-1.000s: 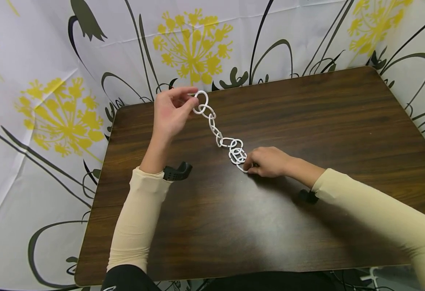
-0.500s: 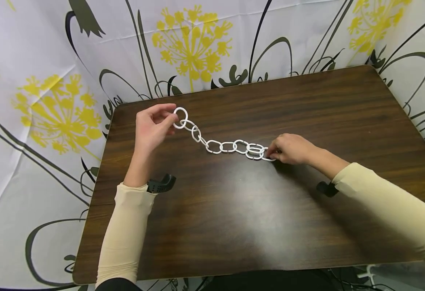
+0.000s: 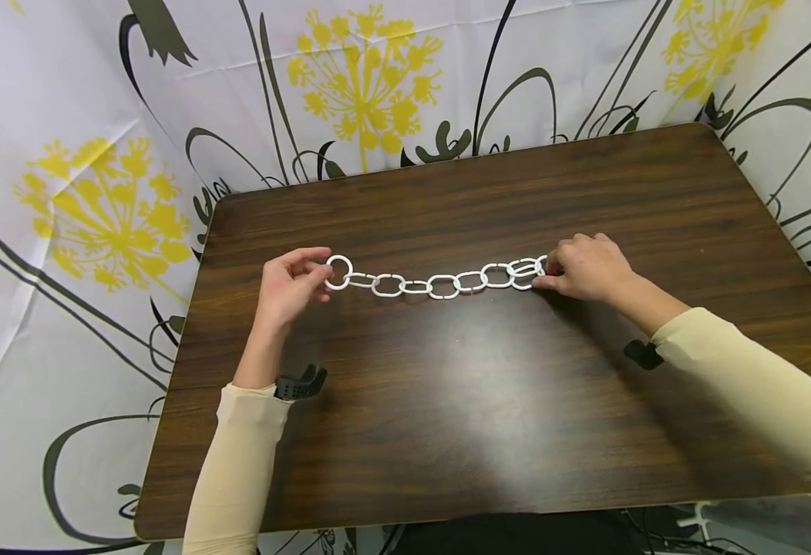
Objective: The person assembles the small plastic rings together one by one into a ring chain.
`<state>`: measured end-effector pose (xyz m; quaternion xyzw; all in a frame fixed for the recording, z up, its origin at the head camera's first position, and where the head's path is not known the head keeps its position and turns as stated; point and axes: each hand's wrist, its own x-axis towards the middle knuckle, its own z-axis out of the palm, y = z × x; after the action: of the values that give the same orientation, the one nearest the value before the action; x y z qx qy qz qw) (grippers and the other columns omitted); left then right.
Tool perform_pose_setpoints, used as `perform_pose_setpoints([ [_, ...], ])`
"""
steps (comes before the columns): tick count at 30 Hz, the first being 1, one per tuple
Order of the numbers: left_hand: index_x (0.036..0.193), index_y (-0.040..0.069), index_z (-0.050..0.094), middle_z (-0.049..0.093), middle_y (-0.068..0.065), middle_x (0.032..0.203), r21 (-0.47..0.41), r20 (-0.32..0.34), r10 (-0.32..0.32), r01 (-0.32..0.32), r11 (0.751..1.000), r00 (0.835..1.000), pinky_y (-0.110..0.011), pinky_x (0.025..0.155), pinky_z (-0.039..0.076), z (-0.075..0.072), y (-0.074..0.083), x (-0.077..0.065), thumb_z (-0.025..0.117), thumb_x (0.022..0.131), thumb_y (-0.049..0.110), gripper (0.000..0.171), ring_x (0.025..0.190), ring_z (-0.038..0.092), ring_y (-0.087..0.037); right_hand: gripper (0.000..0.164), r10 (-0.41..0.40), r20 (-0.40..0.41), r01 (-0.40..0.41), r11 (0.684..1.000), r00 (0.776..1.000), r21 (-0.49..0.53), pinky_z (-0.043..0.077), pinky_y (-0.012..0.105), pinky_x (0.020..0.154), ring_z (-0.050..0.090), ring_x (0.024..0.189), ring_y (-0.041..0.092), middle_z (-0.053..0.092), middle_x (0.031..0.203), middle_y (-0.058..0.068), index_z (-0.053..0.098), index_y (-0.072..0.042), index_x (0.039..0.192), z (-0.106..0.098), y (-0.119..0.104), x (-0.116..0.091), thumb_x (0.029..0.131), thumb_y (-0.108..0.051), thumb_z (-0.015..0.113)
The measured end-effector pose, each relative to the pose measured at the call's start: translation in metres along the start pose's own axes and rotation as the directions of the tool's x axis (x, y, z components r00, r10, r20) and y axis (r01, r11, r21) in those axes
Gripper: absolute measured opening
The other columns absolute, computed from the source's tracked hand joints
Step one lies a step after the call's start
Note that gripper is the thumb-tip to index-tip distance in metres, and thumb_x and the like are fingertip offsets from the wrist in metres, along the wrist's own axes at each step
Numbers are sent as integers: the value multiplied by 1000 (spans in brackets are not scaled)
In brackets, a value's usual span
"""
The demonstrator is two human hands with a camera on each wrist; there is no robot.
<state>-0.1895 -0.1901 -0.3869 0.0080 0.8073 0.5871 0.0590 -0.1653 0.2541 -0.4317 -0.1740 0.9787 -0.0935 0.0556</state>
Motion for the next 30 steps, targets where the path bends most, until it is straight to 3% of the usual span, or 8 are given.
perform_pose_setpoints([
  [8, 125, -6, 61, 69, -12, 84, 27, 54, -92, 90, 996, 994, -29, 57, 59, -3, -21, -7, 64, 93, 3, 33, 64, 66, -17, 40, 137, 3, -137, 991, 991, -10, 37, 42, 66, 55, 74, 25, 62, 73, -1, 71, -18, 71, 2, 1, 5, 84, -56, 69],
  [11, 128, -6, 59, 70, -13, 86, 27, 80, -128, 126, 992, 988, -29, 58, 59, -6, -29, -9, 64, 94, 3, 36, 65, 67, -17, 34, 152, 6, -152, 988, 988, -5, 37, 44, 69, 56, 81, 28, 63, 82, 4, 73, -14, 80, -1, 3, 6, 85, -48, 72],
  [16, 130, -6, 56, 70, -16, 90, 26, 107, -176, 175, 984, 979, -27, 58, 58, -8, -39, -11, 62, 94, 3, 38, 64, 66, -15, 20, 105, -12, -104, 992, 994, 76, 40, 47, 71, 57, 88, 31, 61, 92, 9, 74, -9, 96, -3, 8, 7, 81, -22, 77],
  [21, 130, -8, 56, 70, -13, 87, 31, 98, -199, 197, 980, 975, -26, 57, 58, -11, -48, -11, 61, 94, 1, 37, 63, 65, -12, 22, 97, -40, -93, 992, 994, 91, 42, 52, 72, 58, 84, 33, 58, 95, 12, 69, -7, 99, -4, 14, 6, 78, -10, 76],
  [30, 121, -7, 65, 70, -14, 83, 179, 30, -177, 169, 969, 984, -24, 54, 56, -15, -62, -14, 63, 92, 1, 29, 61, 63, -12, 9, 149, -5, -149, 988, 989, 41, 43, 46, 60, 61, 74, 27, 67, 80, 5, 71, -10, 89, -9, 30, 6, 85, -18, 73],
])
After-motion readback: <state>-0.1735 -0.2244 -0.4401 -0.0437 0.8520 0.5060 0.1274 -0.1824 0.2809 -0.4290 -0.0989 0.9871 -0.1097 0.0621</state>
